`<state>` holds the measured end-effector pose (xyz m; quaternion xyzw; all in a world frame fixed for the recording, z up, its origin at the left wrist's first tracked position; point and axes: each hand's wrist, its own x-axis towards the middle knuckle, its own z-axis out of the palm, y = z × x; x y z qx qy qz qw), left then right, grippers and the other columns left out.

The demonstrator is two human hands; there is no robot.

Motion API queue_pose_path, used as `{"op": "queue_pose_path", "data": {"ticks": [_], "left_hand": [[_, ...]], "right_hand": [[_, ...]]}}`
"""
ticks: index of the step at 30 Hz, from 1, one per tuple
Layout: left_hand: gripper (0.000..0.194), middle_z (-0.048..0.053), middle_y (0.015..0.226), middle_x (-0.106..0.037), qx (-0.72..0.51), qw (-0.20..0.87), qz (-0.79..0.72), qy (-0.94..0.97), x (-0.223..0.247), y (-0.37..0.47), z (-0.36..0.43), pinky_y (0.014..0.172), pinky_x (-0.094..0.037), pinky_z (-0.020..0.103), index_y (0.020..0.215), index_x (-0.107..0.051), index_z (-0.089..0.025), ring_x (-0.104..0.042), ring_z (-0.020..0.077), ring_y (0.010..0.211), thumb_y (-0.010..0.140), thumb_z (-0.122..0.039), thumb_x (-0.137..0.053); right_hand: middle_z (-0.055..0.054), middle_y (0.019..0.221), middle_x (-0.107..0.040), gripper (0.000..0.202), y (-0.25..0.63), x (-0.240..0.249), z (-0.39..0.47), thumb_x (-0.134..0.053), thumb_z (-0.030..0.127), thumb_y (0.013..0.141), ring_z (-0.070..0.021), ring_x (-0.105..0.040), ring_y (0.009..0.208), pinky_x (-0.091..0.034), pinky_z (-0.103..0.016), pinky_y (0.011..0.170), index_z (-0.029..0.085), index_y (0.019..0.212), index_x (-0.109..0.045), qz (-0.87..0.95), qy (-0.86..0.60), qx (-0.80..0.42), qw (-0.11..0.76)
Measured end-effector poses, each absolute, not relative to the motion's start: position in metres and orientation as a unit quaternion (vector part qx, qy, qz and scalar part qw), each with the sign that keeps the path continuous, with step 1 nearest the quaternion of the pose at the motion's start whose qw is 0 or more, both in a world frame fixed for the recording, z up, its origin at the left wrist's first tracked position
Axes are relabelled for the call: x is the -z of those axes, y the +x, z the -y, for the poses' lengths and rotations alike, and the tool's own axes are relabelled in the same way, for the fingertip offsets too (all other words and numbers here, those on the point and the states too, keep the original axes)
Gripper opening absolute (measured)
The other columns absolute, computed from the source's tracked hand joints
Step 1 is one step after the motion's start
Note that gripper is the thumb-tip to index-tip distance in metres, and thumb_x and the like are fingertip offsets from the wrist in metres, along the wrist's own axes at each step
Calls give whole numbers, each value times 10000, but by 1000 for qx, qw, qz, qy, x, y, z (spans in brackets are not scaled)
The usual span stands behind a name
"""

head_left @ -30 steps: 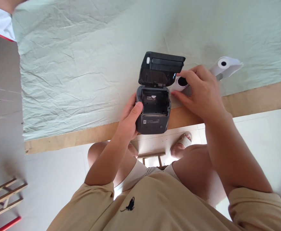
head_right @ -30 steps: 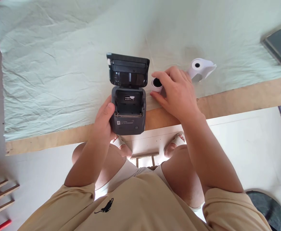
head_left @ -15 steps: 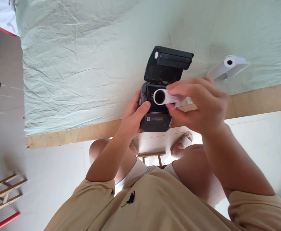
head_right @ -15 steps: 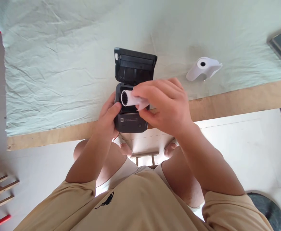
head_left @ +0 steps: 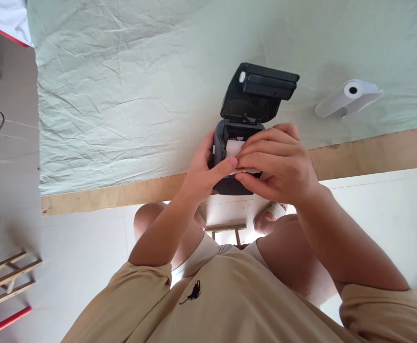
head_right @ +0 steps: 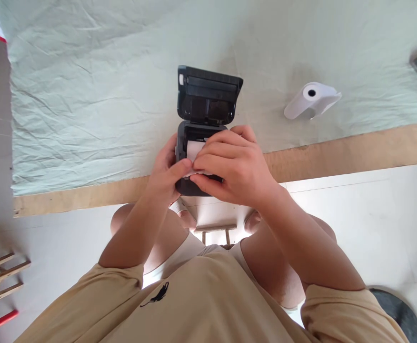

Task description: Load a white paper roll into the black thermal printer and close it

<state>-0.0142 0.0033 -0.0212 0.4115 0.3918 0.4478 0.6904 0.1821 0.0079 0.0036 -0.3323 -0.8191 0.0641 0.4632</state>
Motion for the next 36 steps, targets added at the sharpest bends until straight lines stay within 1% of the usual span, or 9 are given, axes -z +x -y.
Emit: {"op": "queue_pose_path", "data": {"ticks": [3, 5, 7, 11, 15, 20, 24, 31, 36], "left_hand": [[886, 84, 1381, -795, -433, 684, -412, 419, 22, -16, -3, 1081, -652, 403, 1419, -630, -260, -773, 325, 1299, 679, -479, -1066], [967, 102, 1411, -780, -423, 682, -419, 425, 23, -17, -3, 1086, -659, 438, 1470, -600, -265, -766, 357, 1323, 654, -492, -1068], [1079, 130, 1462, -754, -417, 676, -421, 439, 25, -19, -3, 1084, -672, 466, 1555, -535, -266, -761, 377, 1340, 652, -543, -1056], [1255, 157, 1530, -700, -409, 648, -428, 479, 29, -22, -4, 1052, -697, 487, 1720, -300, -304, -778, 345, 1283, 729, -656, -985], [1200, 152, 1505, -710, -406, 633, -419, 509, 30, -23, -3, 1077, -695, 536, 1712, -347, -304, -767, 377, 1320, 752, -703, -948], [1078, 115, 1675, -637, -445, 643, -421, 460, 25, -21, 2, 1257, -626, 521, 1676, -475, -334, -627, 425, 1587, 759, -536, -1005], [973, 99, 1590, -704, -461, 666, -405, 424, 24, -19, 4, 1146, -695, 509, 1601, -557, -344, -696, 436, 1498, 768, -571, -1007], [755, 98, 1359, -810, -424, 689, -445, 383, 16, -16, 2, 887, -738, 428, 1487, -653, -313, -823, 345, 1211, 855, -626, -923], [723, 82, 1363, -827, -440, 698, -419, 380, 13, -15, -3, 924, -731, 406, 1460, -641, -296, -828, 328, 1243, 849, -534, -946]], "right_hand": [[40, 807, -792, 184, 183, -3, -10, -655, 280, 1093, -218, -802, 845, -534, -444, 801, 282, 909, -666, 795, -322, -94, 506], [24, 767, -724, 167, 187, -2, -13, -635, 312, 1093, -222, -743, 752, -533, -436, 725, 300, 928, -657, 734, -337, -82, 584], [-26, 930, -734, 101, 193, 2, -18, -655, 424, 1090, -268, -753, 872, -554, -456, 730, 336, 1051, -682, 678, -387, -81, 620], [-72, 1468, -728, 479, 202, 18, -26, -659, 681, 1055, -346, -734, 1344, -619, -545, 981, 440, 1462, -588, 672, -431, -203, 567], [-29, 1224, -831, 440, 205, 31, -28, -602, 684, 1073, -278, -801, 1146, -644, -475, 924, 421, 1425, -634, 636, -391, -243, 619], [-77, 1445, -770, 461, 209, 33, -17, -594, 582, 1114, -314, -778, 1287, -658, -541, 1055, 375, 1527, -604, 714, -425, -285, 478], [-101, 1380, -768, 506, 209, 36, -15, -597, 466, 1093, -302, -781, 1151, -696, -494, 944, 337, 1581, -562, 759, -430, -267, 409], [-79, 1269, -787, 548, 207, 46, -20, -677, 437, 1038, -263, -787, 993, -710, -414, 805, 333, 1566, -577, 747, -431, -279, 421], [-89, 1347, -768, 558, 208, 50, -22, -675, 503, 1061, -261, -790, 1087, -725, -414, 867, 330, 1578, -556, 749, -431, -276, 420]]}}
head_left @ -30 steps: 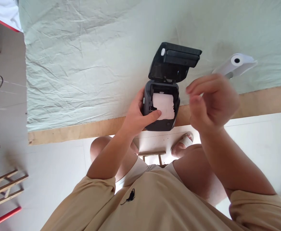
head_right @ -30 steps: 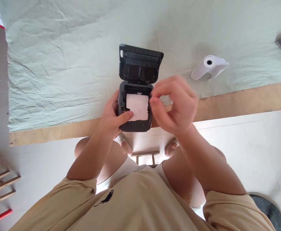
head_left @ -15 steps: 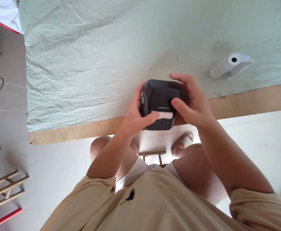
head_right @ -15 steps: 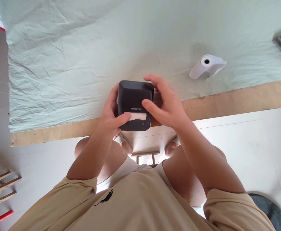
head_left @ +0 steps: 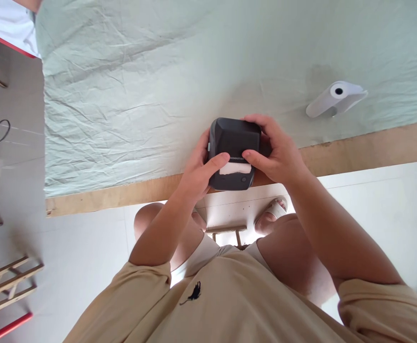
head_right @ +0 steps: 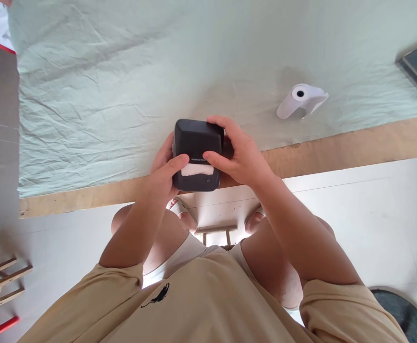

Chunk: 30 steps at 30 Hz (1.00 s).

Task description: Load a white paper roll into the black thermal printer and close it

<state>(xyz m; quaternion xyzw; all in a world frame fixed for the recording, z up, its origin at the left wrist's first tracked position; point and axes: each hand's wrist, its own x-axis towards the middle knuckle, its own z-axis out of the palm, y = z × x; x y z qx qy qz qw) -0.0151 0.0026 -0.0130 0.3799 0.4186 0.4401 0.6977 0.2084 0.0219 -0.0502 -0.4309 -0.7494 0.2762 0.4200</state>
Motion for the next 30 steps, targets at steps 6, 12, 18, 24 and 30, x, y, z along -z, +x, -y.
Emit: {"op": "queue_pose_path", "data": {"ticks": [6, 12, 18, 24, 30], "left_hand": [[581, 67, 1336, -848, -469, 696, -379, 390, 21, -13, -6, 974, -737, 431, 1413, -677, -300, -822, 348, 1319, 922, -541, -873], [528, 64, 1463, -802, -502, 667, -396, 383, 24, -7, -10, 1253, -634, 462, 1271, -763, -291, -626, 341, 1619, 994, -739, -727], [444, 36, 1320, -841, -529, 643, -415, 367, 33, -8, -9, 1160, -669, 450, 1196, -799, -295, -711, 329, 1493, 997, -687, -733], [416, 43, 1141, -827, -532, 636, -426, 362, 32, -9, -6, 979, -678, 398, 1199, -796, -271, -794, 300, 1258, 1013, -634, -717], [625, 71, 1230, -834, -535, 631, -403, 392, 29, -6, -9, 1188, -647, 550, 1112, -792, -281, -583, 422, 1628, 911, -871, -738]], "right_hand": [[-93, 1384, -765, 545, 210, 47, -25, -659, 465, 1074, -265, -785, 1128, -727, -444, 920, 318, 1585, -536, 758, -427, -277, 407], [-85, 1451, -764, 518, 212, 40, -27, -644, 372, 1084, -268, -778, 1197, -709, -475, 1029, 328, 1589, -537, 765, -425, -272, 400], [-91, 1547, -732, 509, 211, 36, -24, -604, 391, 1104, -287, -761, 1333, -695, -502, 1103, 331, 1606, -548, 766, -413, -284, 402], [-106, 1605, -681, 654, 214, 38, -24, -699, 356, 1012, -298, -720, 1405, -692, -503, 1109, 319, 1629, -481, 781, -369, -296, 409], [-106, 1645, -628, 867, 217, 38, -24, -843, 340, 919, -319, -733, 1383, -697, -514, 1104, 372, 1675, -420, 785, -384, -310, 374]]}}
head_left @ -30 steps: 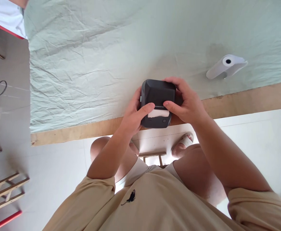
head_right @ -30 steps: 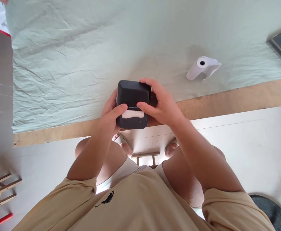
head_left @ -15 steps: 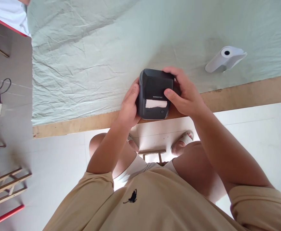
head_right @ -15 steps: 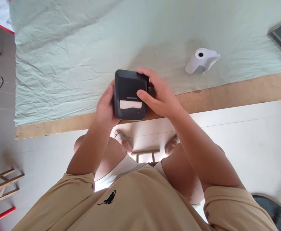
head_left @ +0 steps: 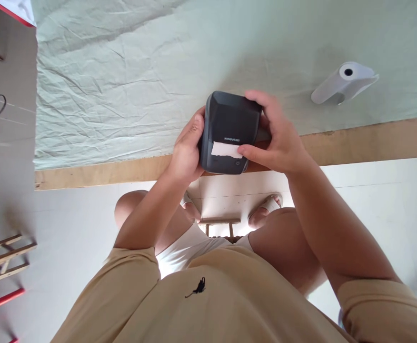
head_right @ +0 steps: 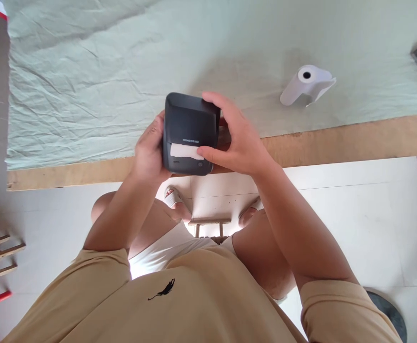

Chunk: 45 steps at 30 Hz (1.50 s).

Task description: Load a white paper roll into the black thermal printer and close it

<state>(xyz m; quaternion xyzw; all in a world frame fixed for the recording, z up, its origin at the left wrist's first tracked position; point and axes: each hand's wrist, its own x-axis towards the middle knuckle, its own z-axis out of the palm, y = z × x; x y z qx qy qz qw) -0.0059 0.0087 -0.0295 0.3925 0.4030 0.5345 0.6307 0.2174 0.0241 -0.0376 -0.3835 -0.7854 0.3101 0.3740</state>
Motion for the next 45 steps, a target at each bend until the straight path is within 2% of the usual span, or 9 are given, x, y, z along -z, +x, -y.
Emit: {"op": "queue_pose_path", "data": {"ticks": [8, 16, 20, 23, 26, 31, 36, 40, 45], "left_hand": [[673, 53, 1317, -847, -532, 639, -357, 425, 37, -8, -19, 1399, -480, 658, 1078, -772, -270, -341, 464, 1775, 945, -919, -654], [832, 23, 1078, -864, -517, 628, -361, 456, 57, -14, -29, 1325, -481, 686, 1228, -766, -408, -381, 477, 1702, 791, -1091, -580], [510, 33, 972, -816, -529, 626, -379, 429, 41, -8, -22, 1346, -493, 645, 903, -680, -364, -398, 442, 1685, 880, -862, -787], [363, 45, 927, -759, -536, 635, -372, 413, 25, -4, -12, 1330, -547, 595, 904, -654, -294, -457, 396, 1684, 999, -626, -768], [251, 44, 1031, -772, -537, 638, -420, 358, 19, -2, -7, 1280, -600, 487, 1008, -692, -241, -593, 323, 1608, 1123, -448, -611], [484, 58, 1244, -825, -511, 669, -408, 353, 22, -4, -7, 1211, -655, 488, 1164, -745, -263, -622, 364, 1622, 1047, -725, -659], [460, 39, 1165, -864, -504, 669, -390, 384, 21, -8, -3, 963, -739, 388, 1239, -769, -308, -701, 356, 1547, 974, -683, -803], [511, 60, 1313, -857, -489, 670, -381, 409, 19, -10, -2, 1143, -699, 471, 1309, -762, -297, -667, 374, 1583, 994, -700, -773], [527, 50, 1521, -790, -481, 658, -364, 452, 19, -12, -1, 1305, -584, 498, 1405, -756, -297, -682, 364, 1565, 1036, -672, -734]], "right_hand": [[-122, 1626, -638, 860, 218, 31, -25, -855, 329, 914, -331, -740, 1358, -710, -501, 1061, 358, 1668, -443, 773, -410, -332, 352], [-90, 1645, -632, 911, 216, 26, -26, -857, 289, 910, -338, -684, 1459, -682, -495, 1141, 406, 1696, -410, 774, -434, -322, 330], [-110, 1645, -626, 890, 217, 32, -25, -842, 306, 915, -334, -708, 1413, -682, -483, 1123, 365, 1693, -414, 775, -422, -320, 344], [-120, 1583, -659, 881, 219, 33, -25, -860, 375, 909, -331, -747, 1313, -693, -493, 1065, 347, 1681, -435, 784, -414, -292, 359], [-115, 1380, -733, 775, 222, 25, -26, -922, 539, 866, -327, -759, 1187, -694, -489, 958, 328, 1540, -604, 799, -401, -209, 397], [87, 623, -501, 400, 208, 4, -26, -828, 652, 973, -124, -523, 509, -449, -313, 495, 293, 1092, -698, 727, -418, -101, 535], [55, 740, -605, 357, 184, -8, -30, -789, 474, 975, -138, -663, 542, -399, -319, 411, 288, 848, -513, 623, -441, -80, 642], [60, 701, -732, 137, 182, -14, -26, -683, 222, 940, -112, -580, 517, -341, -318, 479, 267, 815, -649, 726, -472, -14, 501], [25, 611, -653, 155, 190, -24, -12, -636, 192, 936, -124, -454, 550, -232, -326, 537, 244, 839, -744, 823, -503, 8, 263]]}}
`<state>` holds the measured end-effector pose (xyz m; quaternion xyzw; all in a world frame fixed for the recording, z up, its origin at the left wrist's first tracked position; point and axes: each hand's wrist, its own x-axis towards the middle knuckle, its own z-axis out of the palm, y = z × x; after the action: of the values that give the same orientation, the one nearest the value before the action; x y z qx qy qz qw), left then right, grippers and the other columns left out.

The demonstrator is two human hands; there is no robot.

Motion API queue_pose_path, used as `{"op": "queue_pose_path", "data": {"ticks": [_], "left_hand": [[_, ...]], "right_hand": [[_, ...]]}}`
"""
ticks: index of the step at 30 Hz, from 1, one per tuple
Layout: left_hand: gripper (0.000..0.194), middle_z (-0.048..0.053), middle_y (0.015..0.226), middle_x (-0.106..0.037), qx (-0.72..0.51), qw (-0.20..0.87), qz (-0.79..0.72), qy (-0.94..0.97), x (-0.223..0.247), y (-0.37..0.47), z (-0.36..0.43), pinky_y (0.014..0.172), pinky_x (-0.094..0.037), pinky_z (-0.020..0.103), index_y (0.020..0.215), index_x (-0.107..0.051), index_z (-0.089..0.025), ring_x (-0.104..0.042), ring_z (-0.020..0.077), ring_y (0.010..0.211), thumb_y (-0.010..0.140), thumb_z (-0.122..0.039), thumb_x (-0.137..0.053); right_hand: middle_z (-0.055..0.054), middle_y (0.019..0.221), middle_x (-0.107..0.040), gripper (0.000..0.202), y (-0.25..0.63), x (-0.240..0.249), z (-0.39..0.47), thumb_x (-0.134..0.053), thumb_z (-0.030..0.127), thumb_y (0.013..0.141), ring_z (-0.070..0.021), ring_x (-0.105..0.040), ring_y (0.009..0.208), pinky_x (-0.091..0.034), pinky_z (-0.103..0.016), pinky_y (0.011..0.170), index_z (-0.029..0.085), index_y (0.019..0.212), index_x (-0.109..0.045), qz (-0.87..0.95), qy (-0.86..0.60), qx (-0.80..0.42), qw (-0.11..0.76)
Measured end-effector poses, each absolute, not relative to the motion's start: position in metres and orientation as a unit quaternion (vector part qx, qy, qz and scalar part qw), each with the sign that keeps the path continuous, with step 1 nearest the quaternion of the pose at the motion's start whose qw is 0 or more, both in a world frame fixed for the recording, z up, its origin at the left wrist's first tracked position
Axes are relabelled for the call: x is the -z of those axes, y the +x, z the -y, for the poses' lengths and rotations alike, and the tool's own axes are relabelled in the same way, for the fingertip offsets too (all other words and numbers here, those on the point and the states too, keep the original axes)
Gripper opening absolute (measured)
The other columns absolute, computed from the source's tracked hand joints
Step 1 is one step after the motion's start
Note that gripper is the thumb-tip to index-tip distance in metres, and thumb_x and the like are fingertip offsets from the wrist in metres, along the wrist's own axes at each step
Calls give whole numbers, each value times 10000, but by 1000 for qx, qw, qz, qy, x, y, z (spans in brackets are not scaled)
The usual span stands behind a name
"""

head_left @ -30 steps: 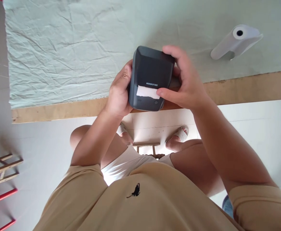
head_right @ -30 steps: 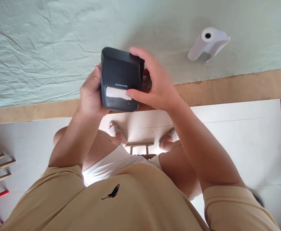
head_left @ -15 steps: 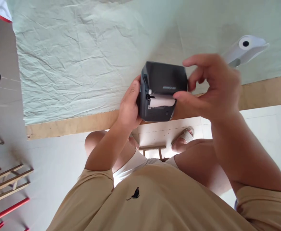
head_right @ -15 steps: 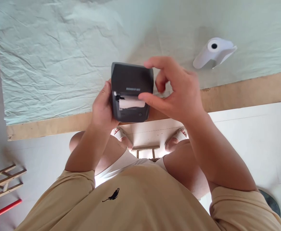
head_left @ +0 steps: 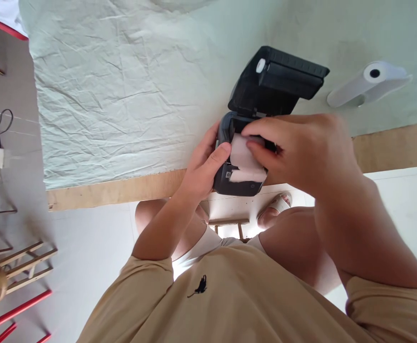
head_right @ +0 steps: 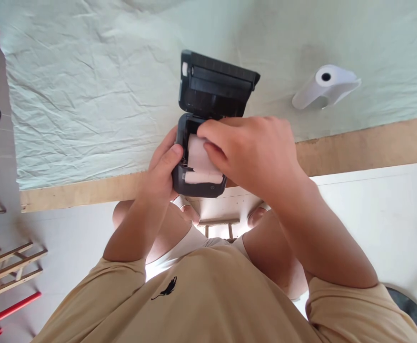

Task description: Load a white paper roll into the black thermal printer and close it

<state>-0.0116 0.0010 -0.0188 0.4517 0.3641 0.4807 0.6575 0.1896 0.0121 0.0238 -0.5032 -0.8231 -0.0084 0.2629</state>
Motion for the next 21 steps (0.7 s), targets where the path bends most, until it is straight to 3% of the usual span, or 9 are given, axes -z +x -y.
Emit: {"op": "queue_pose_path", "data": {"ticks": [2, 6, 8, 10, 13, 16, 19, 21], "left_hand": [[548, 51, 1529, -788, -476, 657, -372, 452, 17, -12, 0, 1325, -565, 483, 1407, -753, -286, -670, 353, 1575, 1029, -683, -737], [631, 75, 1477, -815, -462, 668, -406, 418, 13, -11, 1, 1237, -634, 464, 1391, -731, -257, -704, 354, 1526, 969, -722, -792], [646, 83, 1410, -839, -469, 677, -411, 392, 10, -9, 1, 1139, -690, 472, 1379, -722, -256, -745, 368, 1469, 955, -735, -804], [620, 75, 1342, -856, -475, 681, -418, 369, 9, -8, 2, 1049, -728, 475, 1365, -722, -265, -769, 380, 1435, 959, -726, -807], [540, 55, 1290, -858, -481, 680, -430, 349, 8, -6, 4, 942, -757, 469, 1332, -738, -280, -772, 395, 1434, 981, -686, -802], [494, 49, 1252, -860, -485, 681, -430, 340, 7, -5, 5, 899, -767, 457, 1300, -749, -286, -769, 393, 1442, 983, -660, -809], [529, 50, 1228, -868, -486, 679, -433, 340, 5, -5, 5, 874, -771, 426, 1290, -744, -291, -765, 378, 1451, 961, -696, -825], [566, 61, 1195, -874, -484, 675, -437, 344, 5, -4, 5, 816, -767, 399, 1284, -738, -286, -770, 377, 1444, 945, -731, -826]], "right_hand": [[39, 604, -624, 103, 195, -27, -10, -681, 237, 912, -122, -395, 530, -213, -316, 538, 262, 946, -774, 838, -492, -35, 234], [42, 736, -713, 314, 207, -37, -11, -767, 284, 903, -122, -482, 530, -325, -303, 536, 313, 1214, -795, 829, -462, -162, 270], [40, 812, -742, 339, 212, -45, -14, -798, 275, 877, -111, -508, 529, -367, -302, 515, 322, 1212, -805, 790, -441, -240, 352], [14, 885, -739, 241, 215, -50, -19, -772, 354, 899, -132, -560, 581, -376, -309, 480, 323, 1136, -806, 697, -441, -312, 472], [-22, 880, -654, 190, 215, -42, -31, -740, 417, 870, -171, -559, 627, -330, -316, 419, 313, 1029, -748, 525, -501, -369, 580], [9, 815, -563, 268, 216, -20, -40, -803, 316, 794, -153, -483, 579, -337, -322, 440, 310, 996, -628, 511, -544, -338, 573], [12, 831, -587, 301, 221, 1, -42, -799, 389, 863, -178, -546, 613, -473, -393, 581, 300, 965, -530, 589, -558, -284, 511], [-11, 870, -623, 293, 227, 10, -43, -780, 457, 903, -225, -623, 727, -546, -454, 720, 298, 966, -542, 636, -569, -245, 461]]}}
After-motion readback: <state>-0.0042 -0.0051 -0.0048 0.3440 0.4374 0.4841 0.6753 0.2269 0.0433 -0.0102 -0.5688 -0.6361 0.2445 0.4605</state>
